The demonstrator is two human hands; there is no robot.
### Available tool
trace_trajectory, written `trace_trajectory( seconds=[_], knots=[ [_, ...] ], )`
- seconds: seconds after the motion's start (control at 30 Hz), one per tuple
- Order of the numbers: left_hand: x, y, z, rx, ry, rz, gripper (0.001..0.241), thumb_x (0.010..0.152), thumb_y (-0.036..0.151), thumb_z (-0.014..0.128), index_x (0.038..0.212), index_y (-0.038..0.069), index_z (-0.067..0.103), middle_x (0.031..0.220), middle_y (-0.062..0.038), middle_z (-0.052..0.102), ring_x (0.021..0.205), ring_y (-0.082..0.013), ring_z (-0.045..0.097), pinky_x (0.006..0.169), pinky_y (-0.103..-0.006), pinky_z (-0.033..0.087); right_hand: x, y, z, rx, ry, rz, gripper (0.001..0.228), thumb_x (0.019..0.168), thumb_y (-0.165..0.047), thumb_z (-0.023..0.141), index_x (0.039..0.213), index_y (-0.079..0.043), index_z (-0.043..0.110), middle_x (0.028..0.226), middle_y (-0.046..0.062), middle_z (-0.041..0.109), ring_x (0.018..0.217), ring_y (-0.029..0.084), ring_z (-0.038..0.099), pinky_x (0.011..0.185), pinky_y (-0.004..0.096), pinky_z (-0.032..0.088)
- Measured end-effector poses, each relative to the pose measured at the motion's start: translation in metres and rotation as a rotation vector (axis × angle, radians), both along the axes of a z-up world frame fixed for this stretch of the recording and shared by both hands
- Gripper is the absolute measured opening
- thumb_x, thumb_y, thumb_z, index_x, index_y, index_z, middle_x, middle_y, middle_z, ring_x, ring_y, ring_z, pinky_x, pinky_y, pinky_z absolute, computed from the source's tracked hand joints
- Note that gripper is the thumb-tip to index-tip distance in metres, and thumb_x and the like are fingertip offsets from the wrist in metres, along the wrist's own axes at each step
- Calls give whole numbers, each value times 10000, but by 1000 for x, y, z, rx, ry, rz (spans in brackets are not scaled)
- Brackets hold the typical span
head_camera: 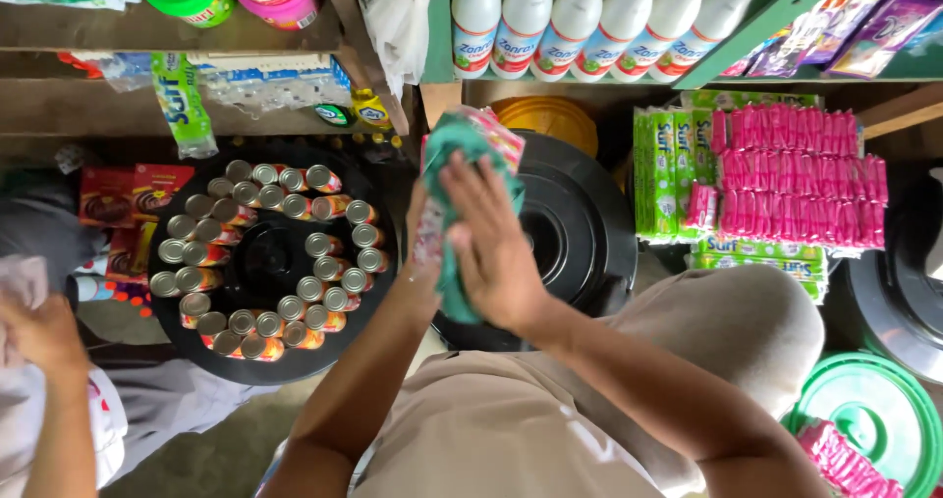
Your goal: Wiping detergent packets with a cloth and arranging them on a grocery shelf.
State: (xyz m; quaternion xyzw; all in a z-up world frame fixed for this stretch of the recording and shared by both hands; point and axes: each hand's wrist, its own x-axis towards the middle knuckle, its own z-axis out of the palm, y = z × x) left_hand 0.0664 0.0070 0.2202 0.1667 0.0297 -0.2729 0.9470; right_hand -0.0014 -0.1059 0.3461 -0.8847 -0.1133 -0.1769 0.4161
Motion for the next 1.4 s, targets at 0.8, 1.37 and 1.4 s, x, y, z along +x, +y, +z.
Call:
trace_trajectory(
  seconds=[0.8,1.37,1.4],
  knots=[
    [-3,2,22,-120,39,62,479,1160,358,405,1515,44,471,1449,-126,587,1332,-250,581,1183,-429,463,45,-35,-30,-74,-37,145,638,901,64,560,1521,-77,508,1629,106,480,1553,279,414,1321,411,312],
    [1,-18,20,-203,-107,187,490,1151,356,401,1454,1,551,1358,-178,658,1171,-314,687,1022,-475,560,68,-21,-76,1333,360,-1,563,1163,-268,482,1642,6,369,1300,148,593,1099,195,608,933,326,529],
    [6,-21,14,-204,-106,181,490,1151,356,401,1454,1,551,1358,-178,658,1171,-314,687,1022,-475,560,70,-23,-76,1334,355,-6,563,1163,-268,482,1642,6,369,1300,148,593,1099,195,608,933,326,529]
  ],
)
